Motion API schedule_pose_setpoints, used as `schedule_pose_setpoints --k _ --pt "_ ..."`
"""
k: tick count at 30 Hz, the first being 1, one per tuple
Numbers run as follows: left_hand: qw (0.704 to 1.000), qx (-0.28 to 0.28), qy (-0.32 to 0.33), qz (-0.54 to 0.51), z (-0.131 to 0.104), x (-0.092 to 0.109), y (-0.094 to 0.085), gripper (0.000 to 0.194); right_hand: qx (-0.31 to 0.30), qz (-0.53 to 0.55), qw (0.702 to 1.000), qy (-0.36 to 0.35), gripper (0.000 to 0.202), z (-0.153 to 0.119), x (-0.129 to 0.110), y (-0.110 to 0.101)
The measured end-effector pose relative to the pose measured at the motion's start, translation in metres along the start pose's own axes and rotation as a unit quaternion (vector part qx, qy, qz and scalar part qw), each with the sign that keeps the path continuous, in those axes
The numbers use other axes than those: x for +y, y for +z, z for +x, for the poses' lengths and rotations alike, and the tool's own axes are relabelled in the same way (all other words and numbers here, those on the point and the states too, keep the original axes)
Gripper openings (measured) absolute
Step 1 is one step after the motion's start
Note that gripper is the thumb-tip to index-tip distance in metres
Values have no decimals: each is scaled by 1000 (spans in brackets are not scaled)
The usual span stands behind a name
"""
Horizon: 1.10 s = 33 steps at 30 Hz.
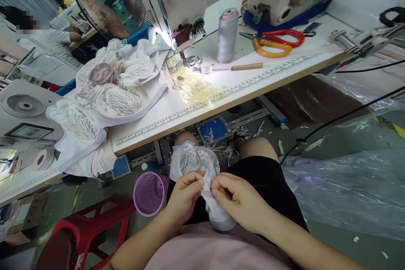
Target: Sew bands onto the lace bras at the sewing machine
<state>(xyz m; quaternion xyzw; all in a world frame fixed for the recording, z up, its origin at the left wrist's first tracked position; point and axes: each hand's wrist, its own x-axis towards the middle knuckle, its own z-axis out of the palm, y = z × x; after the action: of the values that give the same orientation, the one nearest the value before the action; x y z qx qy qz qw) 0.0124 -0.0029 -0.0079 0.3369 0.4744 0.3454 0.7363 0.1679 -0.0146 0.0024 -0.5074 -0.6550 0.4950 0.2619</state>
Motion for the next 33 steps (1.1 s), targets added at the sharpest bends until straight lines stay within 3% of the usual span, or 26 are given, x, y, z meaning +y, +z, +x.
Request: schedule_pose_setpoints --k 2,5,9,14,16,19,23,29,33 --pt "998 -14 36 43 0 2 0 18 14 -23 999 -31 22 2 -5 -3" --pt "993 -19 70 94 -1 5 -1 19 -15 -49 998 -42 19 7 -10 -14" --pt "989 -33 76 124 -2 6 -1 22 -14 -68 997 -36 13 16 -14 -31" --pt "988 -33 64 134 -2 3 -1 22 -43 -51 991 -115 14 32 -22 -32" --pt "988 -33 57 137 -2 3 -1 24 16 -7 991 -133 16 39 -26 -30" --pt "991 -16 40 129 -3 4 0 23 117 139 979 -95 13 45 -30 -34" --pt "995 22 19 99 -5 4 -2 23 136 348 925 -64 17 36 -25 -44" --pt "996 47 11 69 -2 1 -5 21 361 260 890 -101 14 5 -22 -63" --pt "998 48 7 47 -1 1 -4 19 501 168 845 -84 11 -9 -26 -72"
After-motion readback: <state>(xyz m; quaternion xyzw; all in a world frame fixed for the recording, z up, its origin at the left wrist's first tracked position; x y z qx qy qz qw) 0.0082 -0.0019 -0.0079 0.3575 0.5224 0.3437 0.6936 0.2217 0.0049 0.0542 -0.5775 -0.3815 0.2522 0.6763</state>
